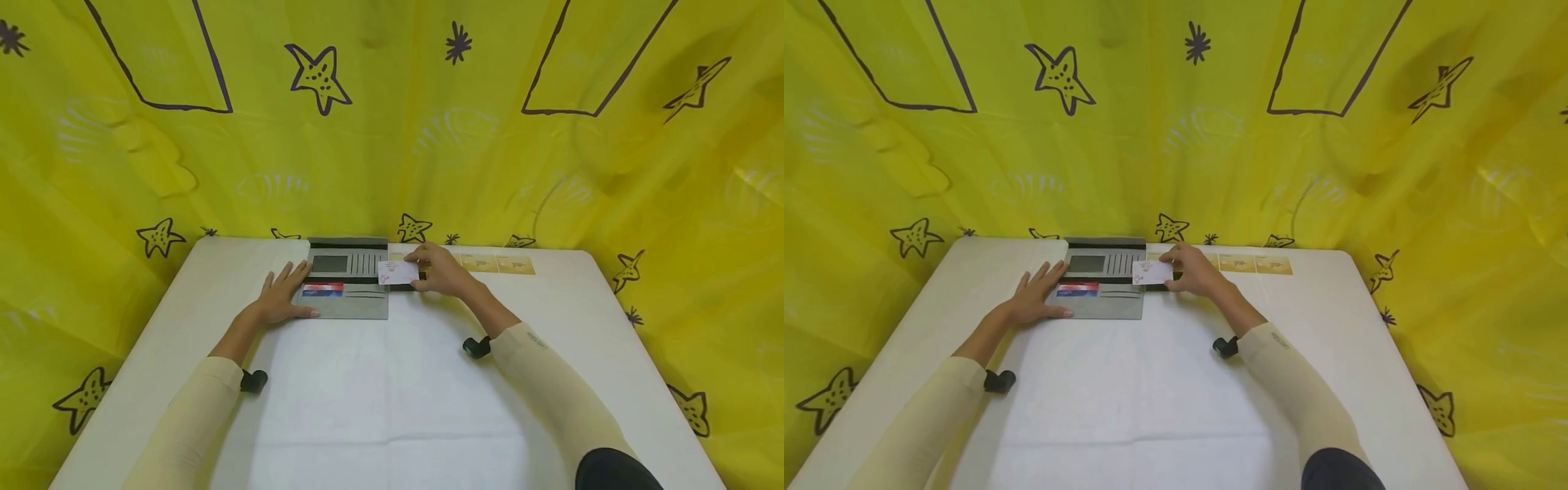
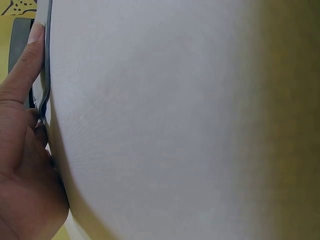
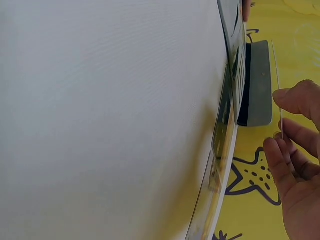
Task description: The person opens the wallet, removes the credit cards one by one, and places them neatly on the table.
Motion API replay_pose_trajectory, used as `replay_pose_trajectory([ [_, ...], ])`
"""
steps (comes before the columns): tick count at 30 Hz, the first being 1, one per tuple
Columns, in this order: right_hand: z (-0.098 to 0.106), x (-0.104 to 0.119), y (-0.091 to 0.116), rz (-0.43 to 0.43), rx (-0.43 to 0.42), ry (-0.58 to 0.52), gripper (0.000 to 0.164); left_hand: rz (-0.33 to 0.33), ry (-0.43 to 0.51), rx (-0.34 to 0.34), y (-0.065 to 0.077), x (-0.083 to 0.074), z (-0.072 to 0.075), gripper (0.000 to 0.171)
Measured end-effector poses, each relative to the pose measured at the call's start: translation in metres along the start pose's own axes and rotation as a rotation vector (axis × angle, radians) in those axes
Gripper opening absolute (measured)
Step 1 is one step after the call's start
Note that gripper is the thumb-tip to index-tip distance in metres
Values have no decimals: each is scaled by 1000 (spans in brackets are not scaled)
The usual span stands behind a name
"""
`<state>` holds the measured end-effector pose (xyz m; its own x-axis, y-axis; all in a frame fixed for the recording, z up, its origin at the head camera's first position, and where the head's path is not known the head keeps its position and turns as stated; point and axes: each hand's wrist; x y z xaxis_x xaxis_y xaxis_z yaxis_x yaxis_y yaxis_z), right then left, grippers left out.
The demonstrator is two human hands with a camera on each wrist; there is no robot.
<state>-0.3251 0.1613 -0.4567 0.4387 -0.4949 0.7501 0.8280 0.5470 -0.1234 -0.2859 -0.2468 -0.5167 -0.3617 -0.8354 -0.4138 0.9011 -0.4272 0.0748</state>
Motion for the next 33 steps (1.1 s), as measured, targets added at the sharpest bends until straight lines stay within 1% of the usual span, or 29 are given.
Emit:
replay_pose_trajectory([
  [4,4,-4,7,-13,-15,1,49,7,12,10,-1,0,1,121],
  [11,14,-14,22,-26,-34,-34,51,31,3,29,1,-5,2,119],
  [18,26,-19,37,-15,-26,-87,51,29,6,23,2,-6,5,120],
  [19,27,-21,39,-16,-27,-89,51,34,-3,26,2,-6,5,120],
  [24,32,-33,48,-31,-43,-83,52,20,17,13,4,-11,9,119],
  [27,35,-37,53,-37,-51,-102,52,24,22,14,4,-13,10,118],
  [30,39,-39,59,-52,-56,-112,52,35,4,26,3,-12,9,118],
  [33,42,-42,63,-73,-60,-100,52,32,-6,29,3,-9,7,120],
])
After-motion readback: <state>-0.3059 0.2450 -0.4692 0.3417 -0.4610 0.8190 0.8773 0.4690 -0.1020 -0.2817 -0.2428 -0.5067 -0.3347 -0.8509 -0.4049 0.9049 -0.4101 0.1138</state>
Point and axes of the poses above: each hand's wrist, its own y-axis away from the middle knuckle, its own z-axis out of the back of the hand, x = y × z, and after that the axes turned 10 degrees about -y, right-handed
